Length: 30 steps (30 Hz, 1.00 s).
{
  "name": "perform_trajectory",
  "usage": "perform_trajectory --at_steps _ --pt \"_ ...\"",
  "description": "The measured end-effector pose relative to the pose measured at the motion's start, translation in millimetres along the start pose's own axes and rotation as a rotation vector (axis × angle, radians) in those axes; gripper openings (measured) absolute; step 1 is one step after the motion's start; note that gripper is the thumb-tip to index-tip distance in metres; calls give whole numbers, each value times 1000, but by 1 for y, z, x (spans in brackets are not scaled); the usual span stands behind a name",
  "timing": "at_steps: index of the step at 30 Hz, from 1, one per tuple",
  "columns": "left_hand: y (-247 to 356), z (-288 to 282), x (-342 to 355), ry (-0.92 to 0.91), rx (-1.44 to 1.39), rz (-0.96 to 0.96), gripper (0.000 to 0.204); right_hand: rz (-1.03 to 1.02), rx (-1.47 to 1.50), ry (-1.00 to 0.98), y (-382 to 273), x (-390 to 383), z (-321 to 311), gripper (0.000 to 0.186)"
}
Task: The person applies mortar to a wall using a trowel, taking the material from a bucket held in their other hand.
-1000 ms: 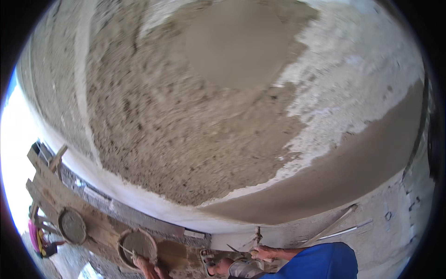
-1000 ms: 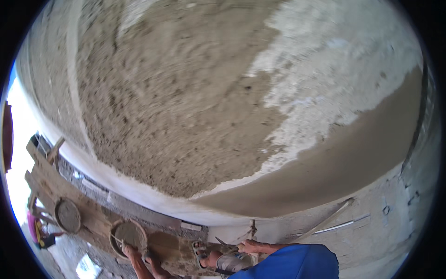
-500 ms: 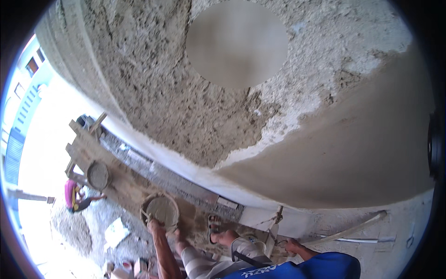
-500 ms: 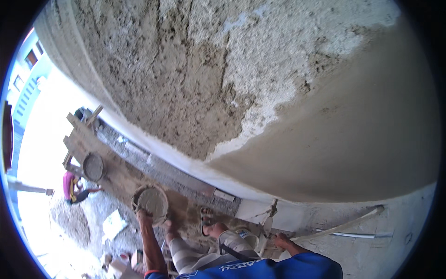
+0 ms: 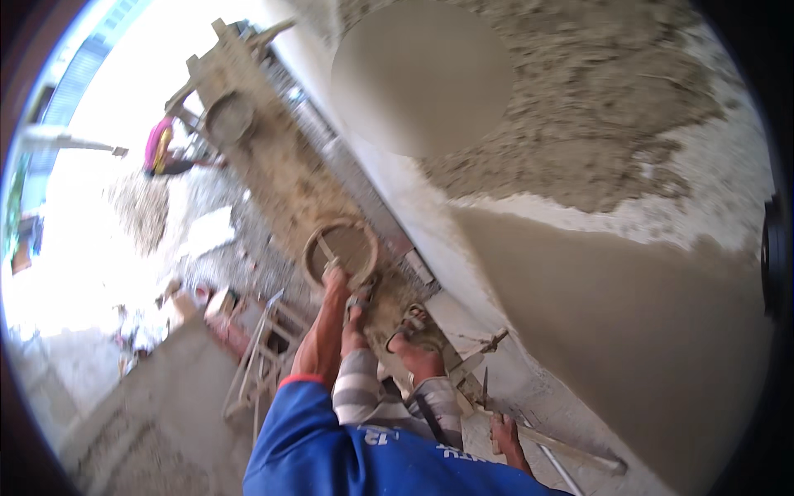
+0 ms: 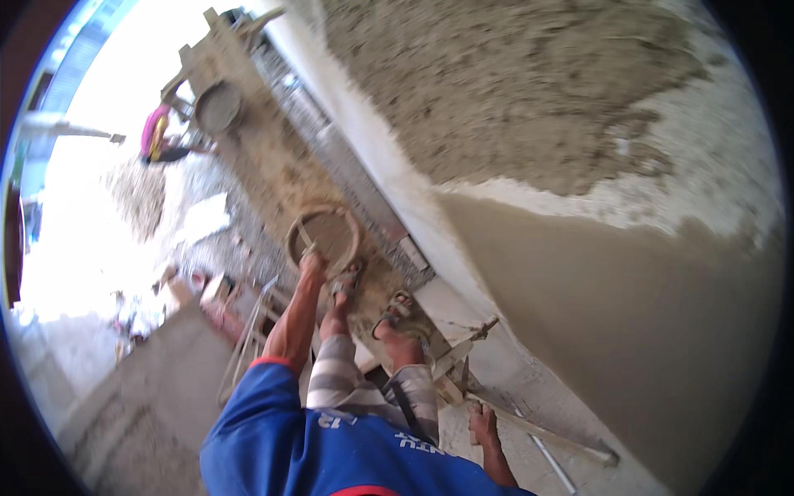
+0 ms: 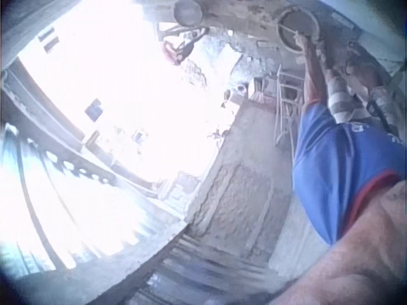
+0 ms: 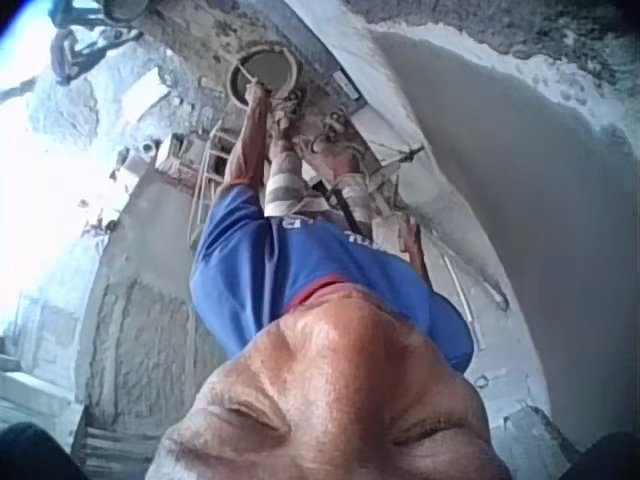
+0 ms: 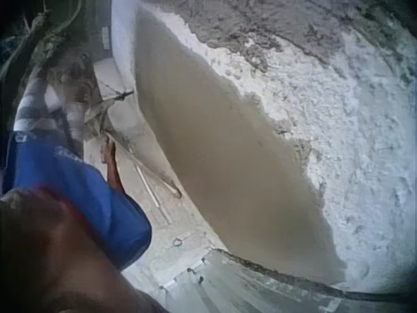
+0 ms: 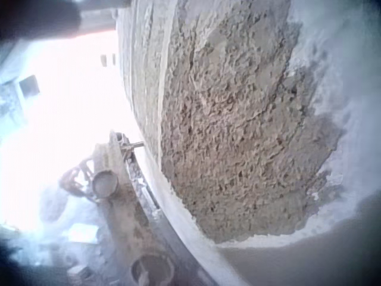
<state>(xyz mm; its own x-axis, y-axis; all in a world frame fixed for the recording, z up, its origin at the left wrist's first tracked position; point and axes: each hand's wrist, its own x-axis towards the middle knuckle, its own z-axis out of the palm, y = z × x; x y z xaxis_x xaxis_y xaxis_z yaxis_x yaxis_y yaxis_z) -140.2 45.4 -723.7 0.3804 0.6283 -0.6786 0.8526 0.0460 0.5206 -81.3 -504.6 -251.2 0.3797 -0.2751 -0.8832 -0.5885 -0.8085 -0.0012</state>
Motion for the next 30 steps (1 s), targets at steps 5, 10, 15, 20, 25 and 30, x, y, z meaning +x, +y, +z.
perform_trajectory --at_steps 5,10,15,20,25,30 --pt "87 25 -56 60 -664 -245 5 134 229 -11 -42 -39 13 25" --pt "78 32 -71 148 -725 -367 7 -279 -372 52 -1 27 -5 35" --pt "102 44 -102 143 -951 -523 5 -493 -622 37 -77 48 -10 38" --pt "31 54 -90 196 -1041 -280 12 -720 -980 57 -165 144 43 35" --pt "-64 51 -85 506 -901 -393 28 -1091 -1208 122 -287 223 131 21" --pt "-4 100 -193 169 -707 -1 37 -1310 -1330 326 -375 257 207 12"
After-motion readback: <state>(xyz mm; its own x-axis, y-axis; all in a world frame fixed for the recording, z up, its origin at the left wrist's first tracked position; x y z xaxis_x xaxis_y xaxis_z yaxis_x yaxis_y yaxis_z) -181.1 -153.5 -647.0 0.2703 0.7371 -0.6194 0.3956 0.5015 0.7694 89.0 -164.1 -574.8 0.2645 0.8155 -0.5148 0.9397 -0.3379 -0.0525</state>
